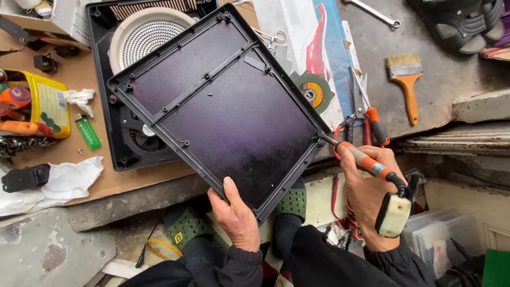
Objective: Repairing a plastic electronics casing by soldering/melting joints and using a screwdriver.
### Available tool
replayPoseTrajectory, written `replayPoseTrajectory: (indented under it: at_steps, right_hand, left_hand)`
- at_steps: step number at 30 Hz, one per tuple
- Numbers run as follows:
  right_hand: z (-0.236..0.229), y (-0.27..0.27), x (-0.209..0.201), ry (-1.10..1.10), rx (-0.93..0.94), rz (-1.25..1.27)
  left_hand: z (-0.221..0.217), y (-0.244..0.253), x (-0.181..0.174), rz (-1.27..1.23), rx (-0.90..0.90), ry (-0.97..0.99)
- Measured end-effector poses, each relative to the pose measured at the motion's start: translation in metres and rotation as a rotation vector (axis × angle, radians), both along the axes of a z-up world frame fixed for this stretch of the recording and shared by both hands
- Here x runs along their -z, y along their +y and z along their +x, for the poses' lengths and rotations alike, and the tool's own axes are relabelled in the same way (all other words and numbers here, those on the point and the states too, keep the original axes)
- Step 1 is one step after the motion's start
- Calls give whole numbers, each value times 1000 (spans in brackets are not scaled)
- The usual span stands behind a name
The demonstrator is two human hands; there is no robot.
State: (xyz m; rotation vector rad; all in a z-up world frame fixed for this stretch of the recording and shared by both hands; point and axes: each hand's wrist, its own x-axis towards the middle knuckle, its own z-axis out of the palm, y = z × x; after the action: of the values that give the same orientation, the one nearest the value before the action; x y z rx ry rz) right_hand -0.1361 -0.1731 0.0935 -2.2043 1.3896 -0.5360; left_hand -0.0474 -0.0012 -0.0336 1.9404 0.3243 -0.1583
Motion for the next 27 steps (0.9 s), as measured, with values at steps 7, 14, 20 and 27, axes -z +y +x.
replayPoseTrajectory:
  at_steps: [7,14,20,27]
  right_hand:
    - [7,-1,4,-3,-60,-9]
    - [10,6,-2,-12,-20,3]
    - [20,18,-34,48,54,20]
    - [11,19,-19,33,32,33]
  left_hand:
    - [1,-1,0,-47,1,-6]
    - [3,-3,-8,-57,-14,38]
    - [3,-1,-7,-30,-11,72]
    - [2,-2,-5,-33,-9,59]
